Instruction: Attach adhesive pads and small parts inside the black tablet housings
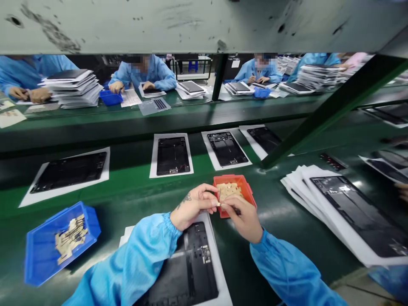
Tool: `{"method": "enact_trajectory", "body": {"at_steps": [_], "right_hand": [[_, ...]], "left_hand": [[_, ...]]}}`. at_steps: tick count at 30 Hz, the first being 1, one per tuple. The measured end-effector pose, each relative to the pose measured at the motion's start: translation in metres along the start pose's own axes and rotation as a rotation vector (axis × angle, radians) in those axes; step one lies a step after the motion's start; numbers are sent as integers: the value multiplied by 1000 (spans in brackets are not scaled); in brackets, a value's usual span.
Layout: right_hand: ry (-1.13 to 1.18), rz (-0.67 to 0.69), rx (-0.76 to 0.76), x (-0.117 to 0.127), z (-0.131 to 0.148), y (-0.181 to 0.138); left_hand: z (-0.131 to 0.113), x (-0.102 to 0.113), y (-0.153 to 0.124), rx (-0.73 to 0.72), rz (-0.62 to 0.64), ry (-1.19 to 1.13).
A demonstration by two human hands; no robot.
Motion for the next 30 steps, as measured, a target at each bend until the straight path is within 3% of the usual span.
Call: {"method": "enact_trajectory", "body": {"at_steps": [9, 18, 27, 30], "right_hand": [[23, -24, -73, 13, -26, 4], [-47, -30, -85, 26, -35, 3], [-27, -3, -126, 24, -39, 2], [-69, -136, -160, 35, -45, 4]], "left_hand": [[17, -20, 29, 72, 0, -63], [16, -30, 36, -54, -29, 97], [22, -22, 39, 82, -47, 61], [15, -11, 48, -50, -161, 113]]}}
Point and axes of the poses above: each hand's wrist, its own y-axis towards the middle knuckle, its own x-axis out of the back of the hand, z = x × y, the point moved 7 cm from there along y, towards the middle knuckle, and after that the axes turned 9 degrees about -z, right-handed, at the moved point
